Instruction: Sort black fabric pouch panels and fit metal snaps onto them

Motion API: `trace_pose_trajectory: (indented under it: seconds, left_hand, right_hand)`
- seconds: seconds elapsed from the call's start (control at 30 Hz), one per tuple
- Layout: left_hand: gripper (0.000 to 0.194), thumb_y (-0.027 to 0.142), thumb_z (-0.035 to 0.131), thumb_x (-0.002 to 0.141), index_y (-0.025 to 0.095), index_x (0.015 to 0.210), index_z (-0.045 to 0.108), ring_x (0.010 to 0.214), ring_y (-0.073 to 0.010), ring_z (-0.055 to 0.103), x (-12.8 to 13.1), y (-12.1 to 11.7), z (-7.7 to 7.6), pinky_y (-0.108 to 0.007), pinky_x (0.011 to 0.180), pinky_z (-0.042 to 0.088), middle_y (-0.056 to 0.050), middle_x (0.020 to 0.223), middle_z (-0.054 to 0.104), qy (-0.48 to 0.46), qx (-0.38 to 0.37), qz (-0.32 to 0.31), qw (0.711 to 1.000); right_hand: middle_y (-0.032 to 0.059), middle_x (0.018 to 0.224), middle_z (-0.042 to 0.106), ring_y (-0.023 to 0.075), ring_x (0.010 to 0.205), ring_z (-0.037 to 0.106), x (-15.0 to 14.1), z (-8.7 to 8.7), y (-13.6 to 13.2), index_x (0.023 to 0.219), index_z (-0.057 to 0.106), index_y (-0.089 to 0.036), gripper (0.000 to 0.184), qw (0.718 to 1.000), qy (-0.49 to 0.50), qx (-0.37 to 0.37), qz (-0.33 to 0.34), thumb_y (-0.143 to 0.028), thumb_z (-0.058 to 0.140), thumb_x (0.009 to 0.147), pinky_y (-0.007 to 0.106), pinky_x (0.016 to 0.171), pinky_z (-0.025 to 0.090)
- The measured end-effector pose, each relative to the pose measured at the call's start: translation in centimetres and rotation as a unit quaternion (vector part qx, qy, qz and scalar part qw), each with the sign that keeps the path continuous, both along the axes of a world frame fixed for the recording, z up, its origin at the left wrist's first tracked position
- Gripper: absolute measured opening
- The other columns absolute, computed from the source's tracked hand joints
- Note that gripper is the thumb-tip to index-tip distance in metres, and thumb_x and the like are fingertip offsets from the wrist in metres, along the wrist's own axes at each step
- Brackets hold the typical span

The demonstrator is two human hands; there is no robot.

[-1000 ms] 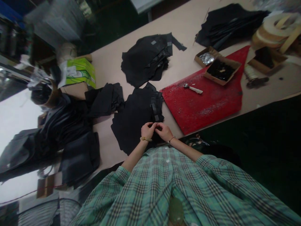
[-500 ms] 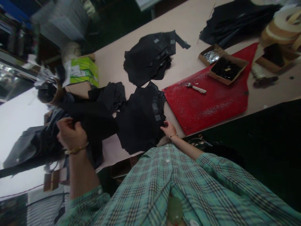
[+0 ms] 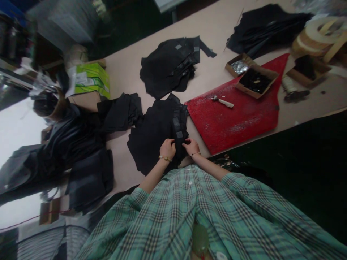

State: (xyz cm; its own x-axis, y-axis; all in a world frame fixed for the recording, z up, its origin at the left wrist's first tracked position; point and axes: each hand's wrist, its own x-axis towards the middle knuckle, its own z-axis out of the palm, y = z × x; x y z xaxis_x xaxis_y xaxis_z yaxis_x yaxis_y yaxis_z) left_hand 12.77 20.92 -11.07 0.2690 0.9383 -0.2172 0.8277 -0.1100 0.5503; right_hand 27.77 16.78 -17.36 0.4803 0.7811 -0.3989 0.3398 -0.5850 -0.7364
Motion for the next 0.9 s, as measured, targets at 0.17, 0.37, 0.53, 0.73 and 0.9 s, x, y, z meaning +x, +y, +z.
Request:
trace_pose_trajectory:
  seconds: [0.17, 0.37, 0.53, 0.73, 0.9]
  left_hand:
    - [0.030, 0.035, 0.053, 0.091, 0.017, 0.105, 0.072, 0.101, -0.0226, 0.064, 0.8, -0.3, -0.8, -0.033, 0.091, 0.047, -0.012, 0.110, 0.067, -0.042, -0.029, 0.060, 0.997]
    - [0.040, 0.051, 0.057, 0.086, 0.016, 0.096, 0.073, 0.092, -0.0202, 0.065, -0.6, 0.8, 0.1, -0.029, 0.084, 0.047, -0.008, 0.096, 0.072, -0.092, -0.093, 0.124, 0.984]
    - [0.042, 0.044, 0.041, 0.093, 0.016, 0.087, 0.072, 0.079, -0.0180, 0.064, -4.0, 1.7, 2.5, -0.026, 0.072, 0.045, -0.005, 0.083, 0.071, -0.023, -0.104, 0.084, 0.991]
    - [0.027, 0.029, 0.054, 0.083, 0.017, 0.102, 0.069, 0.089, -0.0226, 0.065, -9.2, 4.0, 8.0, -0.030, 0.081, 0.048, -0.008, 0.094, 0.072, 0.128, -0.053, 0.090, 0.986]
    - [0.049, 0.028, 0.057, 0.082, 0.019, 0.130, 0.053, 0.100, -0.0281, 0.064, -20.1, 6.8, 16.7, -0.039, 0.089, 0.050, -0.010, 0.114, 0.068, 0.248, 0.109, 0.220, 0.937]
  right_hand:
    - [0.0066, 0.088, 0.067, 0.0220, 0.089, 0.061, -0.2, 1.0, 0.2, 0.080, 0.068, -0.019, 0.013, 0.998, -0.059, 0.026, -0.016, -0.027, 0.071, 0.071, 0.038, 0.091, 0.049]
    - [0.0067, 0.093, 0.070, 0.0205, 0.090, 0.064, -2.5, 4.2, -0.5, 0.091, 0.070, -0.019, 0.013, 0.976, 0.015, 0.160, 0.145, -0.024, 0.064, 0.081, 0.035, 0.088, 0.050]
    - [0.0066, 0.109, 0.071, 0.0216, 0.108, 0.063, -3.9, 5.9, -0.2, 0.109, 0.071, -0.021, 0.029, 0.900, 0.151, 0.218, 0.347, -0.022, 0.068, 0.080, 0.038, 0.098, 0.047]
    - [0.0085, 0.119, 0.067, 0.0221, 0.111, 0.061, -4.8, 6.4, 0.6, 0.110, 0.071, -0.022, 0.033, 0.870, 0.205, 0.235, 0.383, -0.020, 0.070, 0.077, 0.038, 0.095, 0.049]
    - [0.0056, 0.101, 0.070, 0.0181, 0.093, 0.063, -3.3, 4.7, 0.2, 0.099, 0.071, -0.019, 0.022, 0.966, 0.172, 0.127, 0.145, -0.018, 0.064, 0.078, 0.035, 0.091, 0.050]
